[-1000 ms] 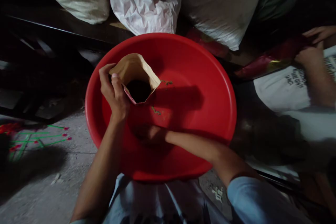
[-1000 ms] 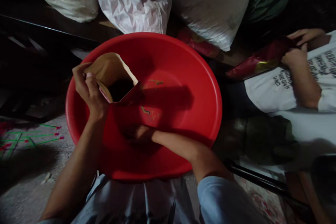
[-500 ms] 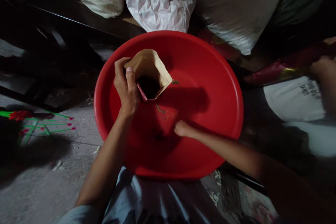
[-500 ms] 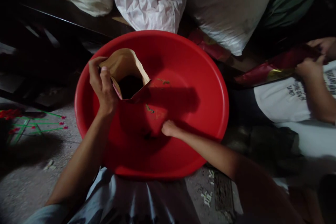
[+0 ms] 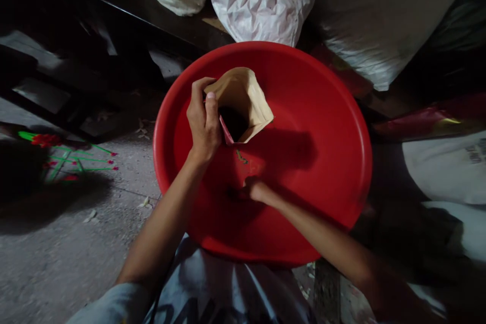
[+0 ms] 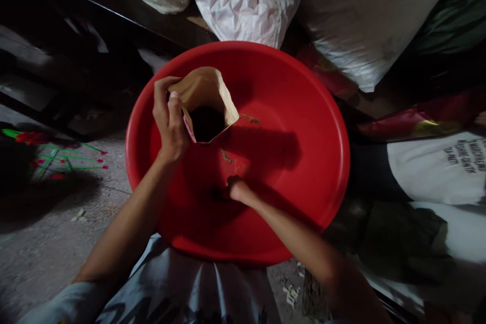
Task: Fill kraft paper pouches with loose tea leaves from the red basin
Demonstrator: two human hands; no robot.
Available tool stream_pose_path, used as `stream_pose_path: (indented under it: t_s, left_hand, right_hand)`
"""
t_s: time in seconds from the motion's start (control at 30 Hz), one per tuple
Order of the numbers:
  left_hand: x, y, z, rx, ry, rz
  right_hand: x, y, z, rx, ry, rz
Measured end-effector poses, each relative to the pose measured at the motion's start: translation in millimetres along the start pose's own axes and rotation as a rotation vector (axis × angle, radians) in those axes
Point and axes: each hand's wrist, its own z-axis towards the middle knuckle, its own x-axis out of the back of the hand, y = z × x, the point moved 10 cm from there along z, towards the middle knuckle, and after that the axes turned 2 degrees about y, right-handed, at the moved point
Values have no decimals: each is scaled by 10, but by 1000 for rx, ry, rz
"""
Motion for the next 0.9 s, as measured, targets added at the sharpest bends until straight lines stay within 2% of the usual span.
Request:
stream_pose_path:
  t_s: [0.1, 0.17, 0.3, 0.37, 0.47, 0.53, 0.63, 0.7, 0.8, 0.9]
  left_hand:
    - [3, 2, 0, 8, 4, 22]
    - [-3, -13, -3, 11, 4, 32]
    - [-16, -71, -17, 30, 4, 15]
    - [-19, -68, -19, 16, -2, -4]
    - [-6, -25, -6, -26, -5, -3]
    - [-5, -10, 9, -35, -13, 40]
    - [-30, -24, 21, -14, -46, 108]
    - [-24, -25, 23, 0, -41, 97]
    - [2, 8, 24, -3, -8, 47]
    - [0, 23, 31, 5, -8, 38]
  right_hand:
    - [60, 37, -9, 49, 86, 43]
    - [40, -73, -12, 155, 122, 73]
    - [-319, -466, -67, 517, 21, -78]
    - [-496, -545, -132, 610, -10, -145]
    - [-560, -554, -232, 641, 16, -138]
    - [-477, -530, -239, 619, 74, -149]
    - [-247, -380, -94, 430, 206, -215]
    - [-226, -310, -32, 364, 178, -238]
    - [-374, -391, -134, 514, 27, -172]
    - [-382, -459, -206, 603, 8, -81]
